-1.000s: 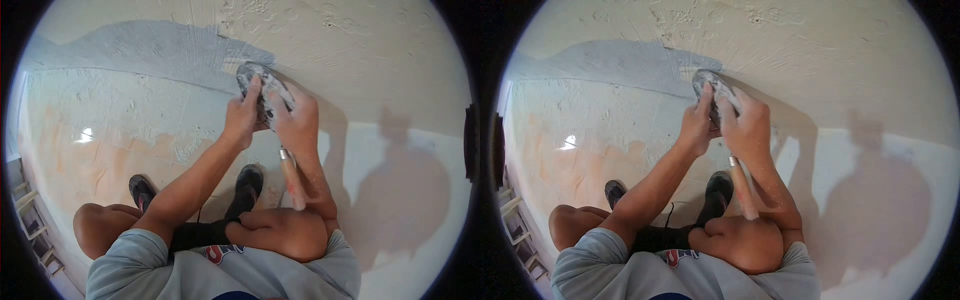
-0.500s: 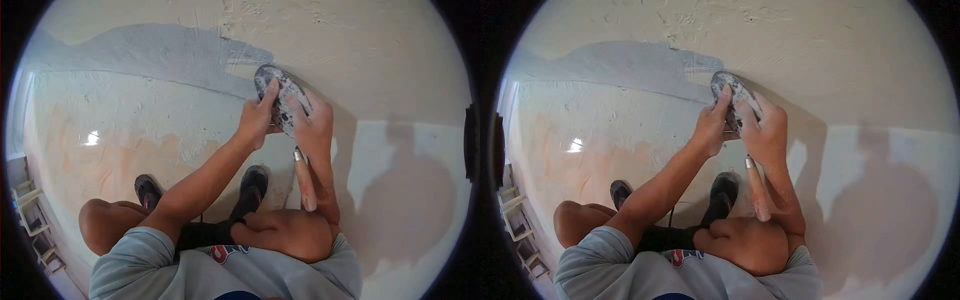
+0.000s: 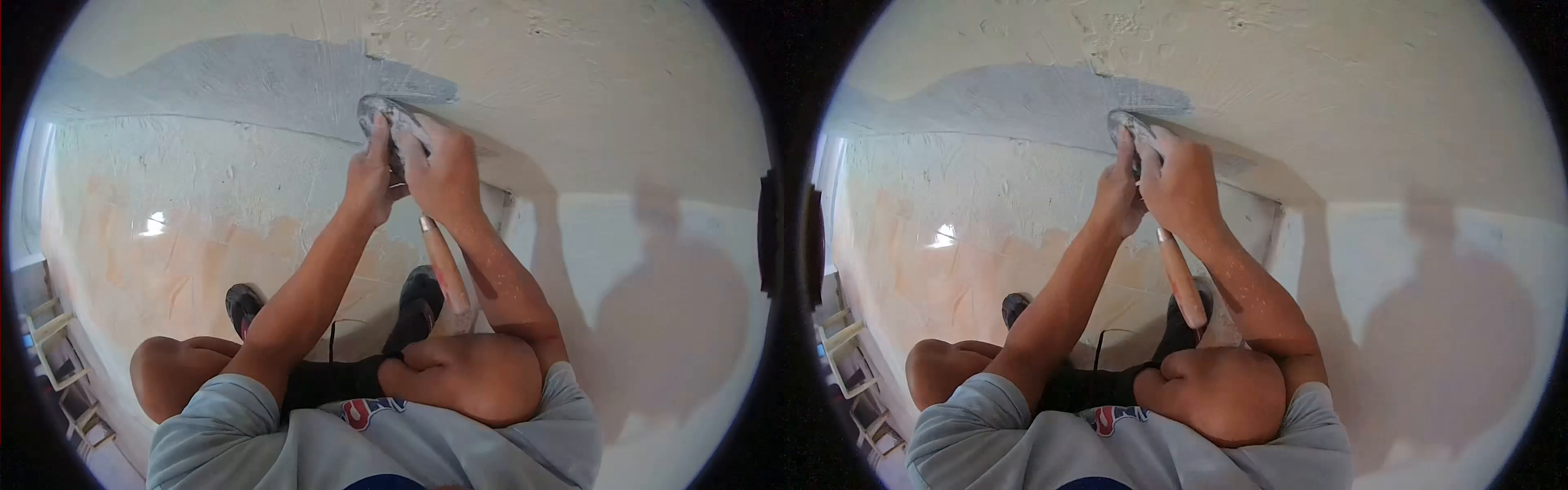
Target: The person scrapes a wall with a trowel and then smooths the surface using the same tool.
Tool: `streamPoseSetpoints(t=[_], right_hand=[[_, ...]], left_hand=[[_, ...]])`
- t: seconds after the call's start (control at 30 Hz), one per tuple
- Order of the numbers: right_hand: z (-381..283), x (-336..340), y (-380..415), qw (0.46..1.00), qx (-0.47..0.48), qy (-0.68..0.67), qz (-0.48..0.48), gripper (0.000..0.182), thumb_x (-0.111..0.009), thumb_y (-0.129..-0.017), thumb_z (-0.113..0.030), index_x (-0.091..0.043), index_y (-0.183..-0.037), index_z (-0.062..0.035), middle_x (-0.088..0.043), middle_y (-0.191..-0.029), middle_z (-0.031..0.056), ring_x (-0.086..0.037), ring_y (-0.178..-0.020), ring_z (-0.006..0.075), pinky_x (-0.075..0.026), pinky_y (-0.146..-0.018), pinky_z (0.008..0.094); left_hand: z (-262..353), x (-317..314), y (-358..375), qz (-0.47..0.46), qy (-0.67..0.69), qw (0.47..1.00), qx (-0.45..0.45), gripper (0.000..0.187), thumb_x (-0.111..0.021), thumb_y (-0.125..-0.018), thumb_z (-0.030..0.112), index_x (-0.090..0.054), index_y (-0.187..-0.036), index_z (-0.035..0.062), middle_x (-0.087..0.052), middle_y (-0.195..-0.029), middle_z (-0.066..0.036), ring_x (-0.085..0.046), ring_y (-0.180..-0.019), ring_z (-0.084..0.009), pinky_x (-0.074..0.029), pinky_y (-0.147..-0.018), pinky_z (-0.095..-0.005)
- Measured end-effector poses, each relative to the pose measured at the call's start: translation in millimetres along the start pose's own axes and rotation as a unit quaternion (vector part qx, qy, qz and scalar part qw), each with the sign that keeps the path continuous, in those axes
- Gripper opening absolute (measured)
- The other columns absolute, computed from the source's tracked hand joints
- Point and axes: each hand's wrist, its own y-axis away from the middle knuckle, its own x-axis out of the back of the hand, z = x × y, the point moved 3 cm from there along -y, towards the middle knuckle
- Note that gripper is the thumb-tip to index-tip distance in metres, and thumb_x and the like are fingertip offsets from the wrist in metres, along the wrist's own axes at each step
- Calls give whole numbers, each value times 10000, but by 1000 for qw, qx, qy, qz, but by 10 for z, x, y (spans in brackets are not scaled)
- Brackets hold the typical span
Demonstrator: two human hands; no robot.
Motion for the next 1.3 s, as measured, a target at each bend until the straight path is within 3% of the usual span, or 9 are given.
streamPoseSetpoints(t=[0.27, 0.4, 0.53, 0.63, 0.67, 0.77, 1.0, 1.07, 1.3], right_hand=[[125, 315, 93, 999, -30, -25, 3, 239, -623, -953, -182, -679, -969, 49, -645, -773, 288, -643, -768, 507, -510, -658, 477], [-1, 716, 262, 997, -67, 5, 41, 236, -634, -964, -149, -700, -1078, 47, -658, -772, 243, -584, -627, 226, -521, -671, 364], [-106, 888, 322, 995, -86, 17, 49, 208, -638, -968, -125, -697, -1041, 60, -663, -760, 214, -566, -661, 162, -515, -661, 356], [-108, 775, 289, 996, -69, 31, 55, 205, -635, -975, -137, -689, -1013, 58, -653, -742, 220, -574, -628, 208, -510, -648, 366], [-71, 655, 242, 996, -50, 59, 42, 206, -625, -976, -143, -673, -974, 58, -650, -747, 255, -632, -626, 351, -515, -649, 413], [-46, 292, 59, 998, -41, 42, -10, 235, -626, -948, -136, -713, -1071, 43, -721, -912, 259, -729, -858, 411, -548, -771, 421], [77, 106, -2, 999, -26, 19, -44, 263, -618, -940, -121, -711, -1119, 48, -721, -886, 262, -737, -797, 368, -547, -748, 409], [28, 217, 30, 1000, -11, -23, -11, 203, -599, -947, -131, -695, -1000, 40, -666, -819, 291, -677, -815, 485, -533, -687, 472], [14, 779, 265, 998, -60, 6, 31, 244, -628, -961, -131, -703, -1120, 38, -682, -799, 209, -606, -664, 252, -524, -699, 370]], left_hand=[[-135, -264, 63, 31, -4, 999, -4, 642, -580, -987, 676, -678, -1100, 51, -716, -920, -70, -715, -768, -195, -620, -686, -419], [-255, -593, 146, -24, 19, 1000, 3, 590, -643, -980, 621, -681, -1073, 40, -698, -883, -69, -704, -738, -179, -616, -635, -402], [-268, -763, 217, -52, 1, 998, 22, 656, -600, -989, 652, -656, -1182, 28, -720, -1004, -88, -723, -847, -209, -617, -712, -413], [-210, -699, 239, -40, 0, 999, 14, 664, -589, -991, 659, -657, -1177, 25, -718, -1004, -83, -719, -846, -199, -614, -703, -408], [-219, -584, 173, -4, 8, 1000, 29, 647, -631, -965, 664, -692, -1087, 32, -718, -952, -85, -709, -767, -190, -613, -650, -407], [-148, -233, 28, 5, 7, 1000, 25, 706, -564, -967, 726, -674, -1124, 46, -708, -944, -69, -700, -772, -187, -602, -697, -385], [-117, -97, -33, 31, 24, 999, 7, 675, -546, -975, 729, -668, -1108, 79, -687, -915, -57, -677, -746, -191, -591, -703, -391], [-158, -171, -9, 29, 9, 1000, 3, 681, -566, -963, 731, -673, -1081, 69, -687, -901, -59, -676, -731, -185, -601, -700, -399], [-278, -676, 196, -20, 23, 999, 19, 657, -662, -942, 671, -679, -1074, 27, -699, -898, -63, -693, -742, -184, -610, -654, -416]])
